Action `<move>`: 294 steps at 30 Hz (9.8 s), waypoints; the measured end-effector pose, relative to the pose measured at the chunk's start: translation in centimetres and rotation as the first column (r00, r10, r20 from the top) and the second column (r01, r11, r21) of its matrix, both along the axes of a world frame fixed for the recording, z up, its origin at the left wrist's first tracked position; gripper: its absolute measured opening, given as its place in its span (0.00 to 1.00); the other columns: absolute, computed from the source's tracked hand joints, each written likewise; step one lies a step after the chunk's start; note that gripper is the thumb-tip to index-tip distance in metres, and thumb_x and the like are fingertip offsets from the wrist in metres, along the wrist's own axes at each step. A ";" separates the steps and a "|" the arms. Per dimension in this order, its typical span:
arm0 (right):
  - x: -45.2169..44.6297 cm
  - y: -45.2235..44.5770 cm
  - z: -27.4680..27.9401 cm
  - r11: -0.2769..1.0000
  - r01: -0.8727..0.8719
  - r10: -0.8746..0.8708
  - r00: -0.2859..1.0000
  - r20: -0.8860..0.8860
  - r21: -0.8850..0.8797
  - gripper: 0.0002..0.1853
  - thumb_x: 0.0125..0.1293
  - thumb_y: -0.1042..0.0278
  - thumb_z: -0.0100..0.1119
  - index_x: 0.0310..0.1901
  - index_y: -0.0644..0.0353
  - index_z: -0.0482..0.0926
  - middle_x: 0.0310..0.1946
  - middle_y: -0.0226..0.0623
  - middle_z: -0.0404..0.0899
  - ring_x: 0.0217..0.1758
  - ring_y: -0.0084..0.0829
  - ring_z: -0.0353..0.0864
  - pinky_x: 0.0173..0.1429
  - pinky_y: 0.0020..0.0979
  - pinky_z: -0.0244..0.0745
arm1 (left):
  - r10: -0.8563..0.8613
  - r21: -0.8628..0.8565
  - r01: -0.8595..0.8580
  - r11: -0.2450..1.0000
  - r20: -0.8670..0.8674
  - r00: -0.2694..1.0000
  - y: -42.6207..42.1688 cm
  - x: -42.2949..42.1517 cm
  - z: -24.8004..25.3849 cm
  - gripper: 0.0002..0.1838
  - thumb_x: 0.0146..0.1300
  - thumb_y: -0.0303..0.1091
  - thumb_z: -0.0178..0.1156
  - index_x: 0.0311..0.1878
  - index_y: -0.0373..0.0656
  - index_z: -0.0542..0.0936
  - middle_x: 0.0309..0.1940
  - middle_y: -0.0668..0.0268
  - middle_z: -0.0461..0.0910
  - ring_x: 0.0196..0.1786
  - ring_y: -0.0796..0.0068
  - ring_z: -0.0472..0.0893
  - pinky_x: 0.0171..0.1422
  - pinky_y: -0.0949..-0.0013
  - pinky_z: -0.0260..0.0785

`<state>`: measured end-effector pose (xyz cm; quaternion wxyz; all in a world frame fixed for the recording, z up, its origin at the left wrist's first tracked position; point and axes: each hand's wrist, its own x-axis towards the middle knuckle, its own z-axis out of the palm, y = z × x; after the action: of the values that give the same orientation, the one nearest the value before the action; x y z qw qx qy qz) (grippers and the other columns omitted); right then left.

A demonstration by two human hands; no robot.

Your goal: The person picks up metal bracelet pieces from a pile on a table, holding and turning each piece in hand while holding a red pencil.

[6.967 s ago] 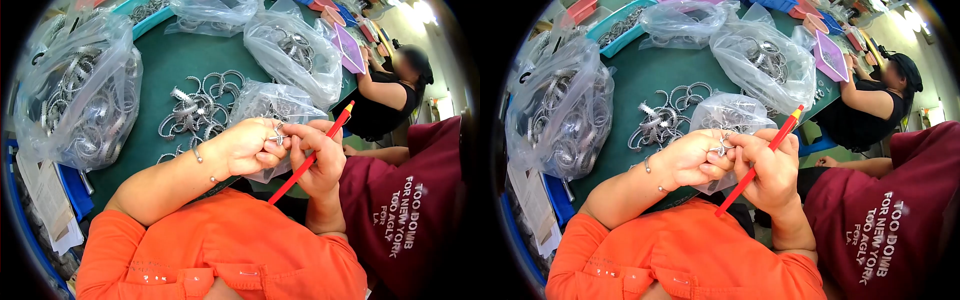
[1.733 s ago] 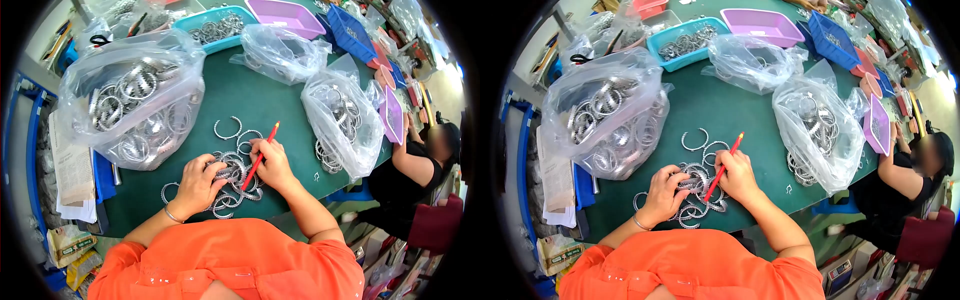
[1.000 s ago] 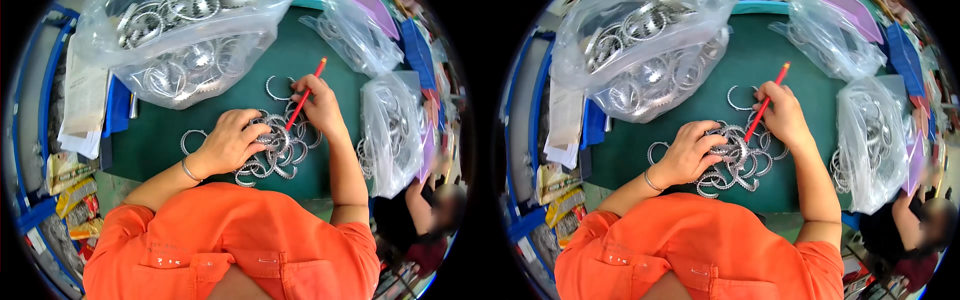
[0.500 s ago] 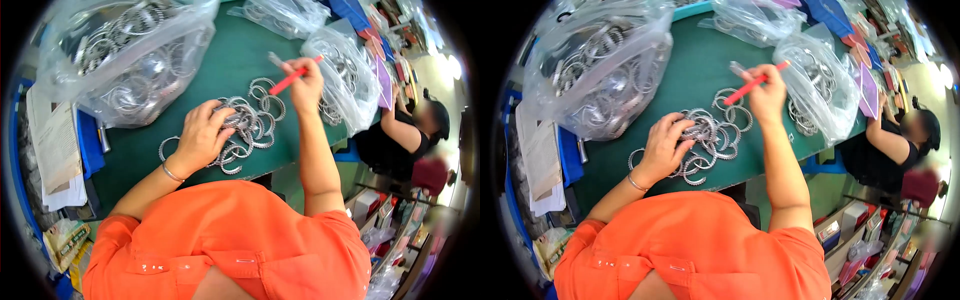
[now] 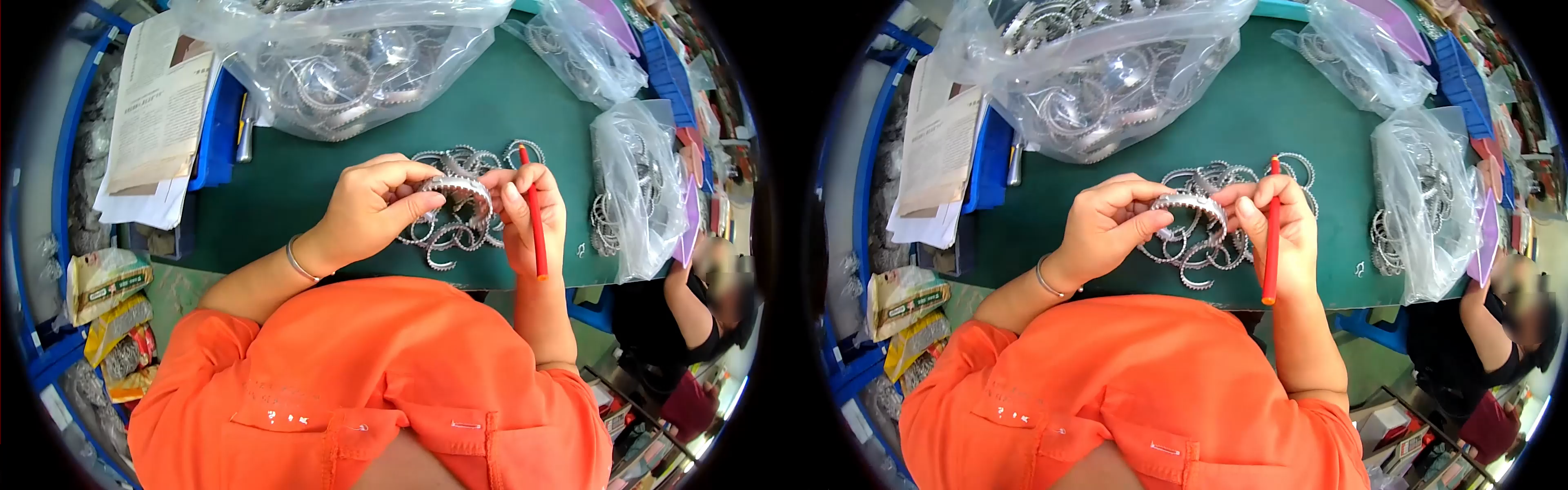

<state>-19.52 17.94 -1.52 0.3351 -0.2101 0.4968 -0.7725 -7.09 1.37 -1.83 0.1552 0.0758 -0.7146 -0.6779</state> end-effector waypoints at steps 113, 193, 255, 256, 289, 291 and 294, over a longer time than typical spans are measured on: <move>-20.2 -4.8 6.1 0.907 0.175 0.210 0.601 -0.771 0.384 0.06 0.61 0.75 0.56 0.31 0.60 0.68 0.30 0.33 0.76 0.34 0.23 0.77 0.39 0.23 0.73 | 0.060 -0.661 -0.084 0.746 -0.059 0.996 0.8 -2.8 -3.6 0.25 0.49 0.27 0.63 0.52 0.38 0.68 0.48 0.54 0.71 0.50 0.52 0.70 0.55 0.58 0.62; 2.7 0.9 -1.6 0.965 0.260 -0.246 0.927 -0.282 0.012 0.13 0.57 0.86 0.56 0.30 0.60 0.61 0.33 0.42 0.75 0.27 0.22 0.75 0.30 0.21 0.73 | -0.161 0.533 -0.012 0.846 0.277 0.947 0.5 1.0 -0.6 0.14 0.63 0.26 0.52 0.52 0.34 0.73 0.38 0.62 0.78 0.31 0.81 0.77 0.38 0.74 0.75; 0.9 0.8 0.6 0.986 0.146 -0.148 0.989 0.022 0.082 0.08 0.63 0.77 0.52 0.33 0.56 0.63 0.31 0.42 0.77 0.24 0.23 0.74 0.23 0.19 0.67 | -0.282 0.531 0.135 0.836 0.205 0.937 0.6 0.8 0.6 0.13 0.64 0.31 0.53 0.48 0.32 0.72 0.31 0.60 0.79 0.33 0.78 0.79 0.35 0.76 0.73; 0.9 0.8 0.7 0.986 0.144 -0.146 0.989 0.024 0.082 0.08 0.63 0.77 0.52 0.33 0.56 0.63 0.31 0.42 0.77 0.24 0.23 0.74 0.23 0.19 0.67 | -0.281 0.530 0.136 0.837 0.204 0.938 0.5 0.7 0.6 0.13 0.64 0.31 0.53 0.48 0.32 0.72 0.31 0.61 0.79 0.33 0.78 0.79 0.34 0.77 0.73; 1.1 1.7 -0.2 0.993 0.073 -0.069 0.997 -0.040 0.096 0.12 0.56 0.80 0.61 0.32 0.59 0.65 0.30 0.36 0.75 0.29 0.21 0.75 0.30 0.20 0.71 | -0.242 0.519 0.022 0.855 0.361 0.901 0.7 0.6 1.0 0.17 0.63 0.27 0.51 0.55 0.33 0.71 0.32 0.62 0.78 0.30 0.78 0.78 0.33 0.78 0.71; 0.4 2.4 -0.2 1.000 0.002 0.000 0.979 -0.204 0.008 0.14 0.53 0.82 0.63 0.30 0.58 0.65 0.33 0.36 0.75 0.34 0.23 0.74 0.36 0.22 0.70 | -0.175 0.430 0.018 0.902 0.326 0.929 1.3 0.5 0.9 0.19 0.60 0.21 0.52 0.56 0.36 0.70 0.38 0.61 0.78 0.36 0.76 0.78 0.37 0.77 0.72; -1.7 4.2 2.1 0.987 0.161 -0.128 0.789 -0.601 0.001 0.16 0.48 0.84 0.66 0.27 0.57 0.66 0.34 0.37 0.74 0.35 0.23 0.72 0.38 0.24 0.68 | -0.154 0.458 0.075 0.886 0.137 0.978 1.3 0.3 -0.2 0.22 0.59 0.19 0.54 0.58 0.37 0.68 0.45 0.62 0.75 0.42 0.77 0.77 0.43 0.76 0.71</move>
<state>-21.24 22.17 0.56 0.1066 -0.3960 0.6116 -0.6766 -6.82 2.64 -2.00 0.0315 0.1245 -0.5519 -0.8240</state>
